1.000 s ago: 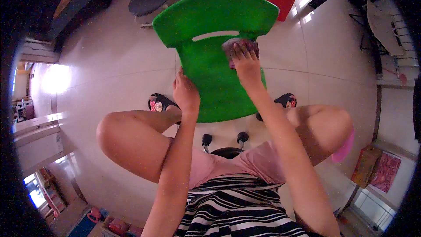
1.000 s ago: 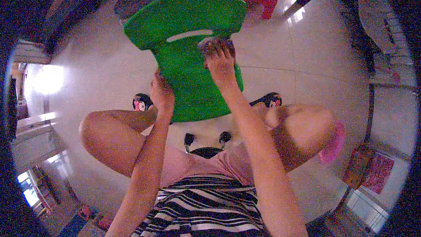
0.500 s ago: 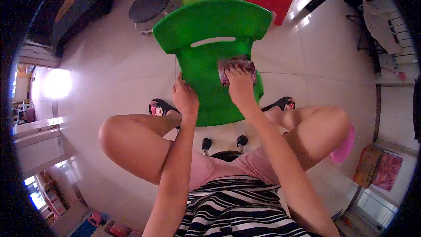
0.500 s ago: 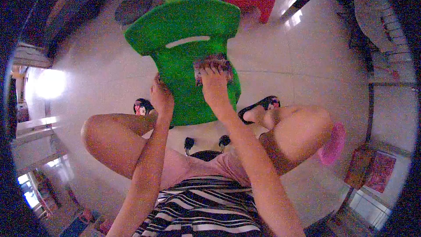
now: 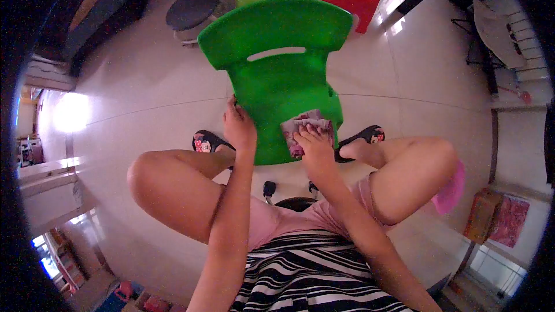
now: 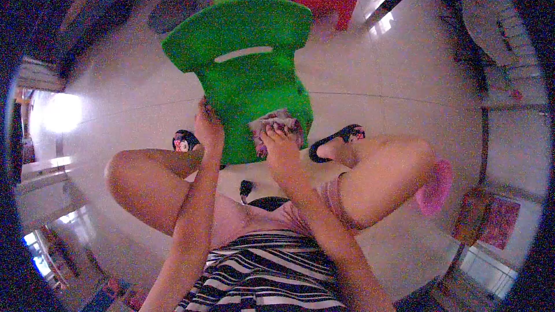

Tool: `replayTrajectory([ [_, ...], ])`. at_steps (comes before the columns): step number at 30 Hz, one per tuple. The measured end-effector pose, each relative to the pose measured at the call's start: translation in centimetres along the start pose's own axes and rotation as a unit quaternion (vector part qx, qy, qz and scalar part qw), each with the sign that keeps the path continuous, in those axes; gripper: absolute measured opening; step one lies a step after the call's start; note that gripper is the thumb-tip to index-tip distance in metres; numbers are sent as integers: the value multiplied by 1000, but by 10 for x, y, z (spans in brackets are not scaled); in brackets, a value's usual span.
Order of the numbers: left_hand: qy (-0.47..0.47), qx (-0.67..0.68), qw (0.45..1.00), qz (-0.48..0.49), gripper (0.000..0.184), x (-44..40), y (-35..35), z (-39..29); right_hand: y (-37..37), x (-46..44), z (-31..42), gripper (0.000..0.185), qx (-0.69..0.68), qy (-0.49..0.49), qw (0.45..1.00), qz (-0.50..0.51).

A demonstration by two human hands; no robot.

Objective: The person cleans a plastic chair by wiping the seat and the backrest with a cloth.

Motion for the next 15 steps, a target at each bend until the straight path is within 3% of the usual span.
replayTrajectory([
  [7,-9,16,1000,-7,35,1,7,-4,6,3,0,43,-52,-6,999,11],
  [10,4,195,980,49,35,-19,-23,34,16,1,-2,44,-92,-24,995,-19],
  [13,20,508,861,12,35,-63,-49,69,20,1,-9,48,-140,-58,988,-41],
  [15,42,492,869,38,39,-74,6,19,30,-1,-10,46,-187,-83,978,-38],
])
Point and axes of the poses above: each hand's wrist, its own x-axis away from the middle knuckle, its own y-axis out of the back of the hand, z = x × y, the point moved 8 cm from there along -x, towards the middle knuckle, and after that the axes turned 3 degrees about z, right-handed, at the moved point
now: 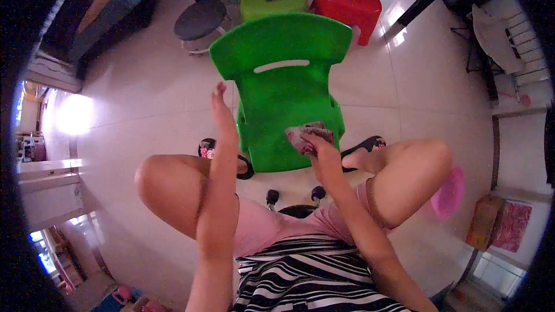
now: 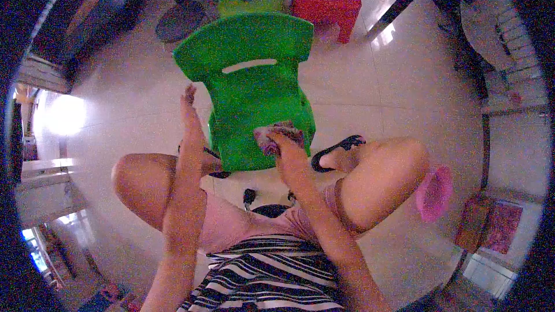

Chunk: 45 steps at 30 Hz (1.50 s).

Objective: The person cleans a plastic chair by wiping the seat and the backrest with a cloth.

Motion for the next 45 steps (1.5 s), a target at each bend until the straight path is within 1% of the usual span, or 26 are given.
replayTrajectory([
  [1,16,-9,1000,6,41,0,-8,-44,-4,-2,-13,40,-71,-23,997,1],
  [3,46,-6,999,28,45,-9,-22,-94,-18,-10,-44,31,-213,-68,975,3],
  [4,59,-5,997,40,48,-16,-27,-108,-12,-15,-41,29,-258,-120,959,11],
  [5,79,-6,994,71,48,-24,-34,-117,3,-20,-26,27,-301,-172,938,19],
  [7,119,-7,984,134,47,-40,-45,-124,20,-32,-22,23,-358,-191,914,-25],
  [9,137,-27,978,155,45,-49,-49,-122,42,-46,-29,19,-382,-122,906,-133],
  [10,147,-36,975,165,45,-53,-51,-119,61,-51,-13,18,-399,-106,899,-144],
  [11,158,-18,975,159,41,-53,-50,-119,85,-57,8,17,-414,-91,892,-155],
  [13,180,19,973,147,34,-50,-51,-120,122,-74,24,17,-360,-17,907,-220],
  [15,169,75,968,172,33,-60,-55,-108,157,-88,42,18,-293,-3,923,-249],
  [16,162,103,964,182,33,-65,-56,-105,172,-94,58,23,-252,55,927,-272],
  [18,159,109,972,135,33,-59,-59,-110,191,-106,85,38,-166,169,919,-314],
  [19,159,112,975,111,33,-55,-59,-112,190,-114,97,42,-40,218,921,-320],
  [20,159,116,973,118,33,-54,-59,-112,182,-121,105,47,87,265,905,-320],
  [21,160,120,972,126,32,-54,-60,-111,169,-129,110,52,211,306,873,-315],
  [22,161,123,970,135,32,-54,-61,-110,151,-145,104,58,188,315,903,-225],
  [25,145,147,967,152,33,-50,-64,-113,118,-153,102,61,294,323,876,-205],
  [26,146,150,967,145,33,-47,-64,-113,119,-154,101,60,256,317,895,-184],
  [29,136,161,969,129,33,-46,-61,-115,132,-148,115,57,218,307,917,-133],
  [31,127,169,970,119,32,-49,-56,-110,139,-153,112,50,191,325,921,-102],
  [32,126,150,974,109,31,-48,-55,-110,140,-157,110,48,177,332,922,-87],
  [35,131,109,981,92,28,-44,-55,-115,149,-171,103,45,65,288,943,-151],
  [38,139,95,980,102,28,-49,-59,-116,140,-180,110,40,210,314,899,-221],
  [41,122,81,984,100,29,-47,-63,-121,136,-176,116,32,283,300,862,-295],
  [44,107,77,987,94,30,-49,-65,-124,135,-187,117,30,278,237,876,-314],
  [45,103,76,987,100,30,-53,-63,-118,135,-191,117,30,282,218,883,-305],
])
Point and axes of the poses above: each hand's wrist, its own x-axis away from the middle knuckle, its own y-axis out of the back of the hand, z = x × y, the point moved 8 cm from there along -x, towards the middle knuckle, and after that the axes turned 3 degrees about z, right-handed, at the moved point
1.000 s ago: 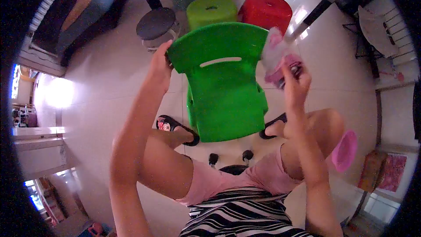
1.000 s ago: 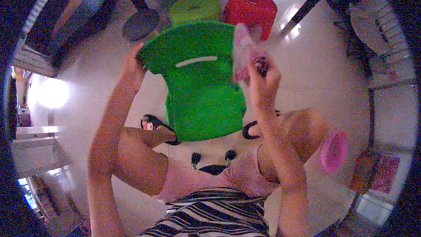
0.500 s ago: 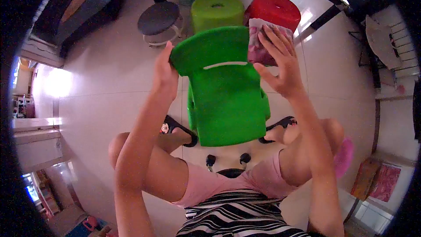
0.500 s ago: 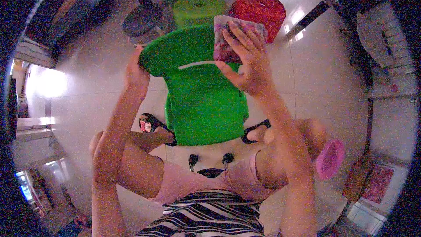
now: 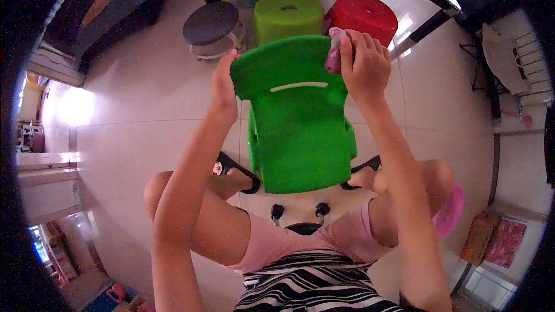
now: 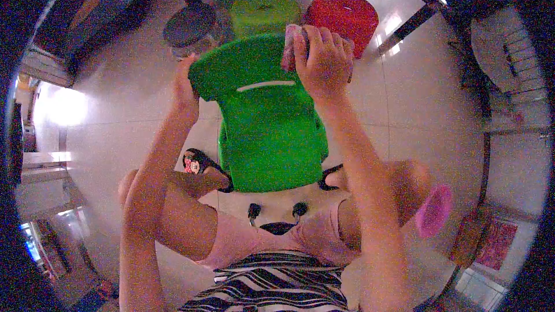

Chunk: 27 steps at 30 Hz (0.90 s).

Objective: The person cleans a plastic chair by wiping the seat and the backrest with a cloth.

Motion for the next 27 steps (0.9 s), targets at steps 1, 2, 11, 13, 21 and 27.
replayTrajectory([
  [1,-2,-3,1000,5,30,-1,-1,-1,-1,-4,-1,32,6,-15,1000,17],
  [2,2,-4,1000,3,30,-1,-1,0,-3,-6,-2,34,11,-31,999,33],
  [11,28,7,999,-29,36,-8,6,12,-6,-12,0,36,27,-71,997,30],
  [13,22,0,999,-30,36,-10,7,12,-6,-13,4,35,33,-59,998,13],
  [21,57,20,997,-37,37,-13,9,20,-16,-28,76,27,-34,48,998,-9],
  [27,58,32,998,-7,36,-2,2,10,-35,-23,154,20,-74,150,985,-39],
])
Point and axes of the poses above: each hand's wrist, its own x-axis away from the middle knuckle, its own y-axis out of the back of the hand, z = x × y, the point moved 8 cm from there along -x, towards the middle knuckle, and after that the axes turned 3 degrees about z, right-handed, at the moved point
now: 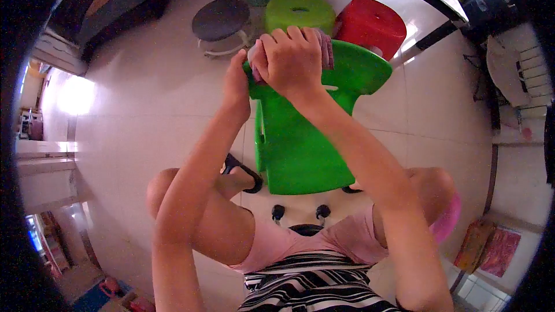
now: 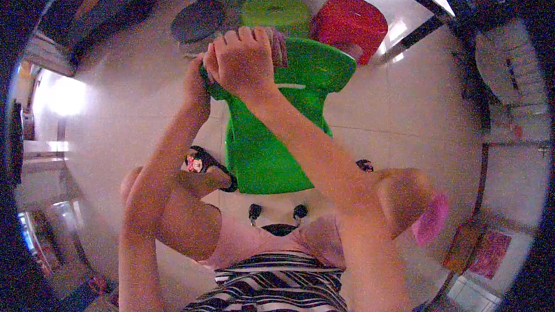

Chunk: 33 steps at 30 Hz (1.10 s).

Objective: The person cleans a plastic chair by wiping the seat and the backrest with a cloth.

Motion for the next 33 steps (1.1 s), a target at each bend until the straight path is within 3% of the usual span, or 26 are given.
replayTrajectory([
  [7,6,16,1000,2,32,-4,-1,5,-1,2,-2,22,-5,5,1000,-8],
  [10,-50,-3,999,17,31,-2,-1,-2,0,1,-3,22,-11,7,1000,-6],
  [13,-15,9,1000,-1,31,-3,-3,-1,1,0,-5,22,-8,14,1000,10],
  [16,15,29,997,63,32,-13,-3,11,-3,0,-7,23,-3,19,999,35],
  [20,6,-6,1000,17,31,-15,4,13,2,0,-13,23,9,31,999,34],
  [26,2,-65,998,14,28,-10,12,8,17,5,-49,24,13,-19,999,48],
  [29,-1,-42,999,-11,28,-12,10,10,33,20,-92,26,41,-95,988,112],
  [33,-16,-21,1000,-2,29,-18,10,14,56,56,-144,30,75,-132,985,81],
])
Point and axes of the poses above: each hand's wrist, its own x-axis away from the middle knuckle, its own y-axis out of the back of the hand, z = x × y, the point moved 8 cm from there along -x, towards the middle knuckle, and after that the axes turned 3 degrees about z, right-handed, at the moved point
